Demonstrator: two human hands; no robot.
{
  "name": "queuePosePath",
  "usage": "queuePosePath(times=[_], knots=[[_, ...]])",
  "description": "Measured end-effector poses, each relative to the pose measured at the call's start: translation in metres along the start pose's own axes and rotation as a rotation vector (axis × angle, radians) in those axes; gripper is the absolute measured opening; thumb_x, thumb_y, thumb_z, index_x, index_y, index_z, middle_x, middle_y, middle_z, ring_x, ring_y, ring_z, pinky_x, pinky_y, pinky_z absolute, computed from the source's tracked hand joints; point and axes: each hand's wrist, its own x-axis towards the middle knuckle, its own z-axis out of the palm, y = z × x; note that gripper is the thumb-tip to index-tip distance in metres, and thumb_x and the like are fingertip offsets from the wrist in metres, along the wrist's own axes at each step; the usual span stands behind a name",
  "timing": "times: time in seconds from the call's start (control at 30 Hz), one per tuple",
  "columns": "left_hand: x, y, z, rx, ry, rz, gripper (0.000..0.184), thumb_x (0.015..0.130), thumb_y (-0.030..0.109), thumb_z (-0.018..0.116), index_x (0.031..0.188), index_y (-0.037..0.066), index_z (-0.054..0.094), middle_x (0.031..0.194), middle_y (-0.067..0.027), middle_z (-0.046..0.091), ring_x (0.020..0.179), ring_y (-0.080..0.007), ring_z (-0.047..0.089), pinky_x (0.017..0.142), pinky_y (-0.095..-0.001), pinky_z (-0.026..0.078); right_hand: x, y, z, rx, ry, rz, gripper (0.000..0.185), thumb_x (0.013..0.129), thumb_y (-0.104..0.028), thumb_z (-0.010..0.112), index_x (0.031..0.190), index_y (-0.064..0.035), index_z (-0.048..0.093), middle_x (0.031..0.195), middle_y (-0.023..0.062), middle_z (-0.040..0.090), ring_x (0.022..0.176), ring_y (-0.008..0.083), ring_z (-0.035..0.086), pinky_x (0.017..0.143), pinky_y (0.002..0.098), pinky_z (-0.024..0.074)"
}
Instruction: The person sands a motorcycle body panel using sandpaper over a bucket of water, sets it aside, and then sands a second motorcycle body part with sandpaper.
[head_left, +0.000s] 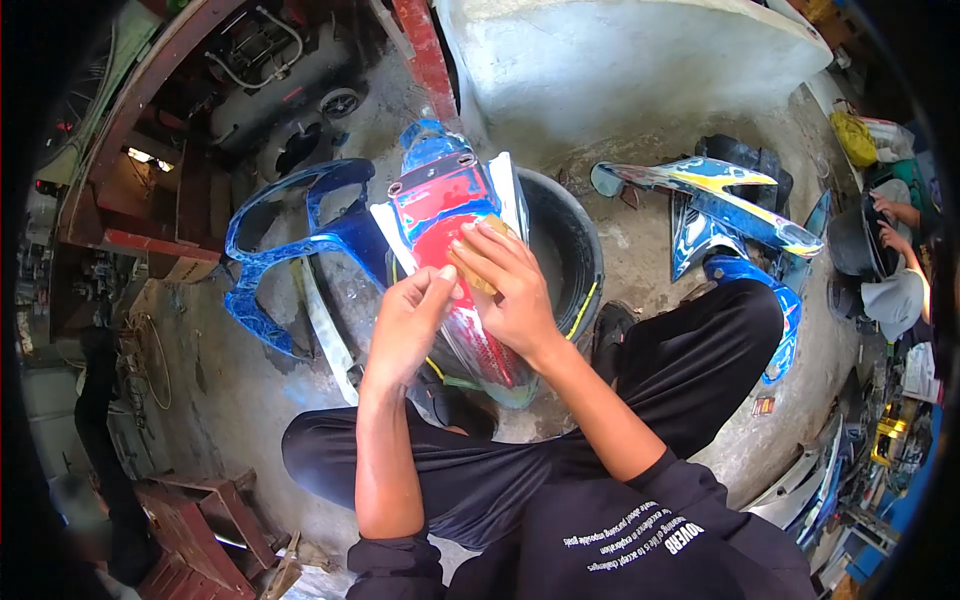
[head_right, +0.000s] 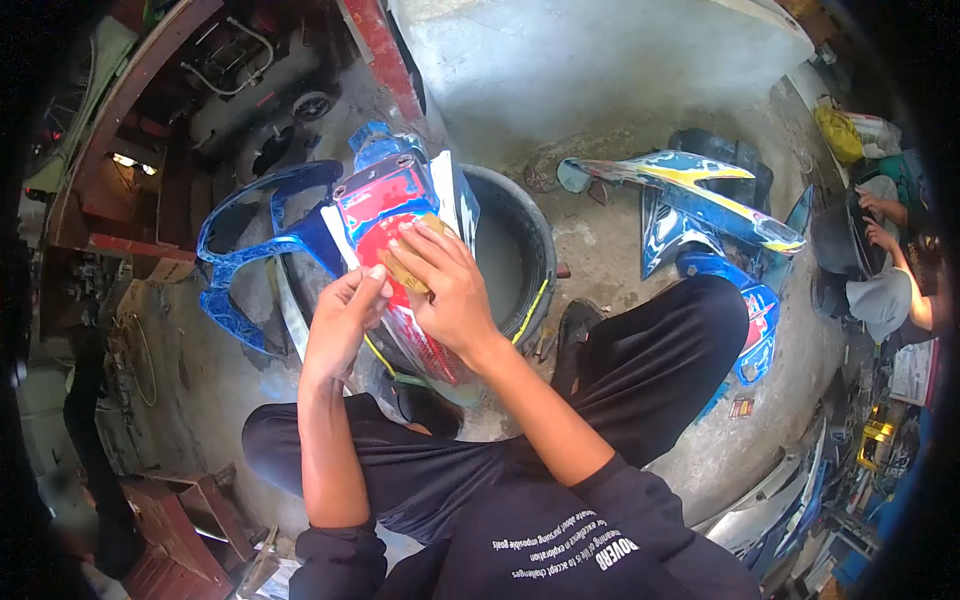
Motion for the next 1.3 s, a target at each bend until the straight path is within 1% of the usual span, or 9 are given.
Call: queuePosePath(times=[0.2,0.4,0.47,0.5,0.63,1.0,1.13,1.23,1.3], knots=[[0.010,-0.005,0.009,0.092,0.229,0.135,0.030,0.102,0.031,0.057,0.084,0.008,0.063,0.067,0.0068,0.049,0.059,-0.0023,0.037,0.054,-0.0204,0.026,-0.007,0.011,-0.002,0.138,0.016,0.071,0.052,0.080,0.006,0.056,0.130,-0.0069,0.064,0.140,0.0142,0.057,0.140,0.0323,0.044,0.118,0.0478,0.0293],[0.031,-0.041,0.014,0.259,0.571,0.327,0.026,0.101,0.022,0.058,0.088,0.000,0.062,0.072,0.0039,0.055,0.066,-0.0049,0.046,0.063,-0.0232,0.040,-0.089,0.003,-0.003,0.121,-0.065,0.069,0.047,0.098,-0.008,0.048,0.144,-0.0017,0.049,0.153,0.0188,0.042,0.147,0.0334,0.031,0.120,0.0449,0.0237],[0.027,-0.044,0.026,0.325,0.653,0.352,0.021,0.098,0.021,0.062,0.099,0.000,0.061,0.090,-0.0037,0.059,0.077,-0.0085,0.050,0.069,-0.0259,0.043,-0.077,0.017,0.001,0.200,-0.010,0.166,0.047,0.100,-0.011,0.046,0.146,-0.0012,0.046,0.153,0.0193,0.042,0.147,0.0326,0.031,0.119,0.0421,0.0244],[0.026,-0.051,0.027,0.576,0.662,0.384,0.038,0.095,0.021,0.066,0.122,-0.002,0.052,0.120,-0.0172,0.052,0.101,-0.0209,0.053,0.088,-0.0347,0.044,-0.066,0.026,0.002,0.285,0.038,0.270,0.047,0.102,-0.015,0.043,0.147,-0.0007,0.042,0.153,0.0198,0.041,0.147,0.0319,0.031,0.119,0.0394,0.0250],[0.033,-0.075,0.040,0.672,0.851,0.464,0.076,0.095,0.029,0.066,0.148,-0.005,0.024,0.143,-0.0312,0.030,0.128,-0.0435,0.040,0.114,-0.0477,0.028,-0.021,0.052,0.007,0.568,0.119,0.511,0.050,0.107,-0.023,0.038,0.151,0.0003,0.035,0.155,0.0211,0.039,0.147,0.0302,0.031,0.118,0.0337,0.0260],[0.043,-0.067,0.034,0.173,0.562,0.399,0.066,0.102,0.029,0.053,0.152,-0.004,0.025,0.144,-0.0223,0.045,0.132,-0.0287,0.045,0.112,-0.0377,0.032,-0.072,0.030,-0.003,0.364,0.063,0.304,0.051,0.107,-0.024,0.036,0.153,-0.0015,0.033,0.158,0.0208,0.032,0.148,0.0291,0.028,0.119,0.0328,0.0230],[0.044,-0.071,0.027,0.122,0.499,0.380,0.061,0.104,0.031,0.049,0.152,0.000,0.027,0.142,-0.0188,0.047,0.128,-0.0250,0.048,0.110,-0.0365,0.034,0.017,0.078,0.011,0.632,0.092,0.696,0.051,0.107,-0.037,0.040,0.131,0.0059,0.055,0.124,0.0236,0.065,0.121,0.0280,0.060,0.100,0.0370,0.0447],[0.044,-0.069,0.027,0.118,0.494,0.391,0.061,0.104,0.031,0.049,0.152,0.000,0.028,0.141,-0.0181,0.047,0.127,-0.0248,0.048,0.110,-0.0366,0.034,0.046,0.105,0.011,0.548,-0.064,0.741,0.052,0.106,-0.039,0.041,0.120,0.0076,0.059,0.103,0.0207,0.071,0.105,0.0260,0.066,0.089,0.0407,0.0483],[0.044,-0.069,0.028,0.074,0.498,0.372,0.063,0.103,0.029,0.052,0.152,-0.002,0.027,0.143,-0.0192,0.046,0.128,-0.0260,0.047,0.111,-0.0371,0.033,0.023,0.072,-0.001,0.552,-0.028,0.751,0.051,0.107,-0.037,0.040,0.125,0.0068,0.057,0.113,0.0221,0.068,0.113,0.0270,0.063,0.095,0.0393,0.0466]])
